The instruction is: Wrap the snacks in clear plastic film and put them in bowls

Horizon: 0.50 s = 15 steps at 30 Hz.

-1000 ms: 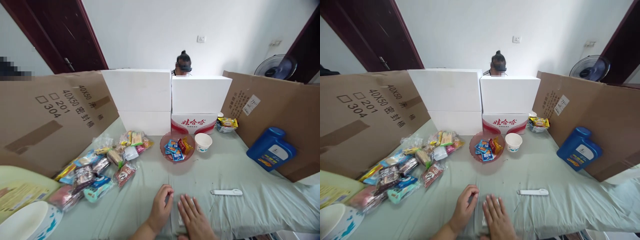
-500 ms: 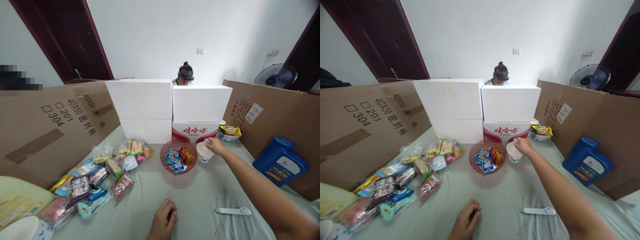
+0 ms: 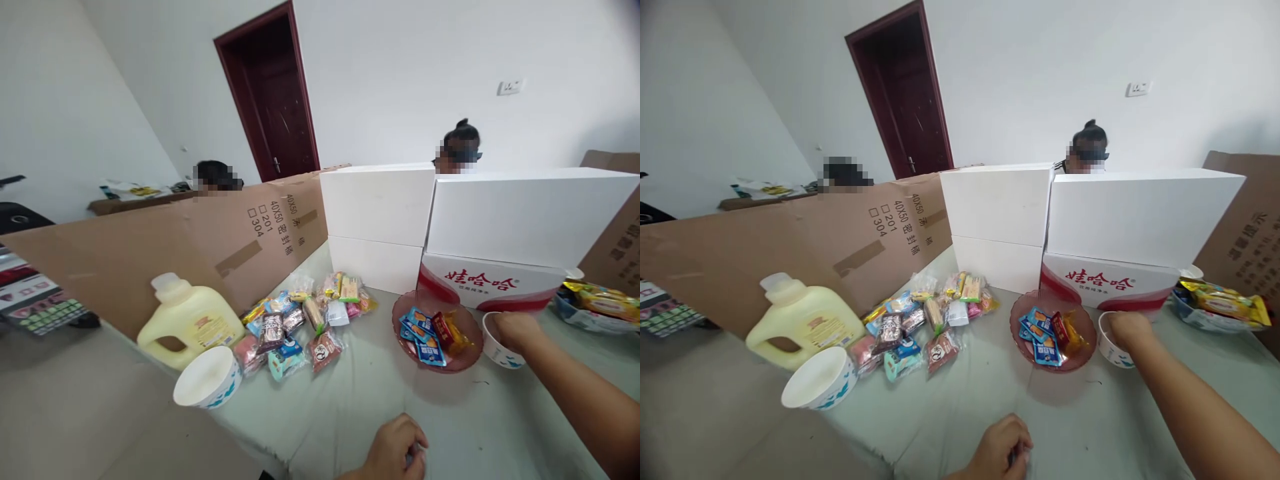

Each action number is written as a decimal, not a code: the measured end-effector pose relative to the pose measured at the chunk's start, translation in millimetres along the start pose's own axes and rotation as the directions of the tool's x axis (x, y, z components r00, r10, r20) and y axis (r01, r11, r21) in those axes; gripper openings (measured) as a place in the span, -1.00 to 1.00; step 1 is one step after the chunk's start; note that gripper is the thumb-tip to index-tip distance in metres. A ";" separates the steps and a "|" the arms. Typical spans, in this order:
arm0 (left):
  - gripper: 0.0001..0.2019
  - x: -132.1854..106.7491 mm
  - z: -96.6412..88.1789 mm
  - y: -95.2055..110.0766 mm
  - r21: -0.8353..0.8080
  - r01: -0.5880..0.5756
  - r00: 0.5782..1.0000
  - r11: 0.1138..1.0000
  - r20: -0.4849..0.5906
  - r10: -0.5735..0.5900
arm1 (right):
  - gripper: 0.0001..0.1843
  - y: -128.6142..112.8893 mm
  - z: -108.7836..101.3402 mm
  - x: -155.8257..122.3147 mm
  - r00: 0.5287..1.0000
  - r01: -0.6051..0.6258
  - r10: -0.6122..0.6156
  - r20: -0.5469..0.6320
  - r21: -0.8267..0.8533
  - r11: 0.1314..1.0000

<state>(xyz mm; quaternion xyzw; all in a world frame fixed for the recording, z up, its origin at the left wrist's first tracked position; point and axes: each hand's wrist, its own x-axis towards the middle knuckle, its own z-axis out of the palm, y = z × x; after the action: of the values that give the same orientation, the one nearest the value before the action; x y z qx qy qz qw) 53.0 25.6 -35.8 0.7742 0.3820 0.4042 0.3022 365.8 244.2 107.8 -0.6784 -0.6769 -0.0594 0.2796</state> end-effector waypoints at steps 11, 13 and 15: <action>-0.48 150.1 -187.9 -7.1 0.725 0.182 0.983 0.664 -0.114 -0.145 | -0.75 78.7 -21.2 -105.0 0.929 0.229 -0.238 0.282 0.067 0.971; -0.41 177.5 -204.4 -24.9 0.736 0.216 0.975 0.641 -0.125 -0.186 | -0.75 91.1 -11.9 -144.7 0.946 0.229 -0.251 0.206 0.126 0.965; -0.39 191.9 -208.2 -40.1 0.731 0.240 0.967 0.639 -0.124 -0.221 | -0.72 91.2 -4.7 -183.6 0.964 0.213 -0.235 0.121 0.171 0.962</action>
<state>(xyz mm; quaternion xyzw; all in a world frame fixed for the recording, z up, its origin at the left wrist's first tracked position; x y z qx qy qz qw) -66.2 240.1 110.9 0.7700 0.6116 0.1814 0.0067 439.9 86.1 0.1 -0.5757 -0.7699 0.0102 0.2753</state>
